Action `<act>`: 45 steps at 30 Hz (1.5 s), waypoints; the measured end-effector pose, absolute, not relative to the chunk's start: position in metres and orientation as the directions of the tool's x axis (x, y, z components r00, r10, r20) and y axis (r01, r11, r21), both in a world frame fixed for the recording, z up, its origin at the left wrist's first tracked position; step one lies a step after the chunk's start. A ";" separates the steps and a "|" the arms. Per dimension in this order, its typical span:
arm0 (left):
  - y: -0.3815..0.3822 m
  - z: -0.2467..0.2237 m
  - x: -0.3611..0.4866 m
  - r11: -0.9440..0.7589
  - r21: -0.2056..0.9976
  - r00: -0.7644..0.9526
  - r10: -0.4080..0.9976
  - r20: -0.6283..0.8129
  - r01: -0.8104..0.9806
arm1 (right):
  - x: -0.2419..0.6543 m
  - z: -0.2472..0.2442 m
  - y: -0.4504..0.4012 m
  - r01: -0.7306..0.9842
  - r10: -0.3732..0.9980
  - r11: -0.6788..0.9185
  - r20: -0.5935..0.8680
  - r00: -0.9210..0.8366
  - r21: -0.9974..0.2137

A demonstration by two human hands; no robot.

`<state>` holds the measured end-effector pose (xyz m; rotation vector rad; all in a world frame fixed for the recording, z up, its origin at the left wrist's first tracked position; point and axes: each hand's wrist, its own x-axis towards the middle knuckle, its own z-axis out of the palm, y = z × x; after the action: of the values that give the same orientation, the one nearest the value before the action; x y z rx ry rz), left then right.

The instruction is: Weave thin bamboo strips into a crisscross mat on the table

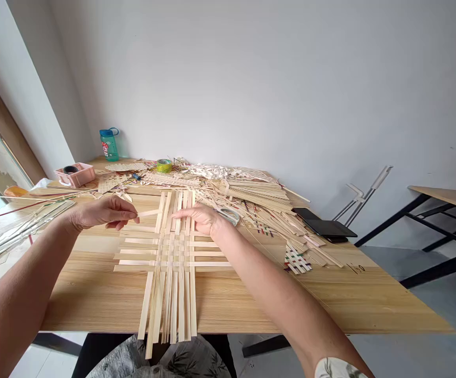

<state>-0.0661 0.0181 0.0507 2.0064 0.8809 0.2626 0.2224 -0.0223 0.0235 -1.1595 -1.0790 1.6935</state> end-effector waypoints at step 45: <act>0.001 0.061 -0.052 -0.393 0.737 0.736 0.645 -0.206 0.550 | 0.213 0.016 -0.034 -0.191 0.964 -0.001 0.049 -0.260 -0.982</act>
<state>-0.0518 0.0011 0.0605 2.0883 0.9002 0.1425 0.2132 -0.0343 0.0156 -0.9097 -1.2639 1.4667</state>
